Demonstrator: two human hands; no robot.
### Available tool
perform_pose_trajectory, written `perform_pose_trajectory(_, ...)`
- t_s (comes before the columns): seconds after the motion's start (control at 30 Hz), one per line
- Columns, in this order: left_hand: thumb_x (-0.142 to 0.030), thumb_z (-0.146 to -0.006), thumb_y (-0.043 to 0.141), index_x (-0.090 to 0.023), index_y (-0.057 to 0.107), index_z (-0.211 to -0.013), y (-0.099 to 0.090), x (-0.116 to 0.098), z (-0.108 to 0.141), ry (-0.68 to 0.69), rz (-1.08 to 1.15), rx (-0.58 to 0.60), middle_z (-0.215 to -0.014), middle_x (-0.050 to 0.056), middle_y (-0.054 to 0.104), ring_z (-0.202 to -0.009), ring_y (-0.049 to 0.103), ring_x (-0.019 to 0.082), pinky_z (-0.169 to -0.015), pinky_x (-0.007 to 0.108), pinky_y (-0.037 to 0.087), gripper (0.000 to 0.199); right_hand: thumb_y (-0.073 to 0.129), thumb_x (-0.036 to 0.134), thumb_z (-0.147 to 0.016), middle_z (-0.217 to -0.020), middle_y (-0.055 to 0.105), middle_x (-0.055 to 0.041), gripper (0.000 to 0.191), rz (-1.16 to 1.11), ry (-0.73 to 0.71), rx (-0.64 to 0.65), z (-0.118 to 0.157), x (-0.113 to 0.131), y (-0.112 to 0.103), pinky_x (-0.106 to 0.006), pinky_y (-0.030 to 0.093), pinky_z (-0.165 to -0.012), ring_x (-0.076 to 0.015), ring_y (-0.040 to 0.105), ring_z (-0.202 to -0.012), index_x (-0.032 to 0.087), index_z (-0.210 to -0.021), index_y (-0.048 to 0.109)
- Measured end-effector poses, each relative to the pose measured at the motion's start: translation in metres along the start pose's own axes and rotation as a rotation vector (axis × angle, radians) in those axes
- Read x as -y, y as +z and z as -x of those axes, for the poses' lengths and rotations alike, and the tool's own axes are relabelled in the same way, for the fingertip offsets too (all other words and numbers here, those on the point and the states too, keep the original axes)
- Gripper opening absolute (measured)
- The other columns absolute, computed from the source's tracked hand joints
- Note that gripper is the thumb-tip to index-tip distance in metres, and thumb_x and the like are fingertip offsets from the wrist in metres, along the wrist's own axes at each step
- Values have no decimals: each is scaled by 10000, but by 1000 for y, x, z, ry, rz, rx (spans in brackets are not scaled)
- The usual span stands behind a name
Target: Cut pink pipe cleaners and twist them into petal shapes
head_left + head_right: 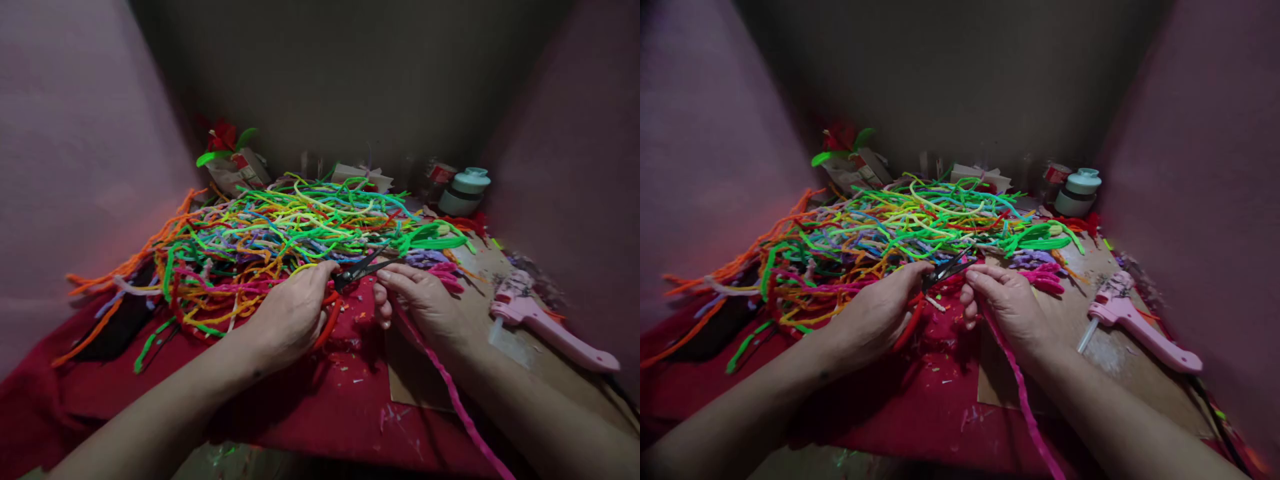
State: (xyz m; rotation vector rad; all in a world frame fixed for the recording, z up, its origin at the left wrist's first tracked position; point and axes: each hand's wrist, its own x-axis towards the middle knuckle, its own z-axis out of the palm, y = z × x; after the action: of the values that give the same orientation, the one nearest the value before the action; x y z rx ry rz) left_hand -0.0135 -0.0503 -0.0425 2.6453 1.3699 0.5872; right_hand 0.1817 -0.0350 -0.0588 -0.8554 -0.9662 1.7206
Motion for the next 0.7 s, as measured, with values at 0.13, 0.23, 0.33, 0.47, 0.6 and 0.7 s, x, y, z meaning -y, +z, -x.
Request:
perform_pose_trajectory(0.13,-122,-830,374,-97,395,-1230,6,0,1,14,-110,-12,-1136,139,588,-1017,571,220,-877,354,471,401,634,265,-752,-569,603,19,119,-26,-2,18,2,1,1,-197,461,-365,-84,524,-396,148,-731,619)
perform_pose_trajectory(0.23,-128,-845,372,-89,399,-1235,9,2,1,7,-134,10,-1137,143,587,-1016,571,225,-879,367,476,394,605,241,-770,-583,602,13,116,-44,-3,49,3,2,1,-197,463,-378,-84,533,-409,142,-714,628)
perform_pose_trajectory(0.33,-111,-842,376,-90,392,-1246,12,4,0,-8,-144,25,-1163,149,575,-1039,561,226,-898,377,469,404,598,229,-776,-607,610,4,109,-36,-5,71,4,3,1,-203,467,-394,-88,543,-429,139,-733,642)
perform_pose_trajectory(0.47,-109,-849,371,-68,390,-1251,15,5,-1,-10,-173,9,-1163,165,572,-1051,552,238,-912,397,460,405,612,230,-767,-612,612,2,102,-21,-21,51,5,3,2,-208,471,-394,-90,540,-437,141,-790,657)
perform_pose_trajectory(0.6,-99,-856,356,-57,413,-1236,17,5,0,-22,-198,0,-1102,165,592,-1010,566,242,-879,403,477,386,627,225,-747,-610,623,-8,101,13,-35,25,6,4,3,-205,483,-409,-89,549,-443,132,-716,653)
perform_pose_trajectory(0.7,-103,-864,356,-66,417,-1235,18,5,1,-37,-211,-7,-1079,155,598,-987,574,238,-855,394,491,377,631,218,-738,-600,632,-15,109,33,-42,22,7,5,5,-197,483,-411,-88,552,-434,129,-679,655)
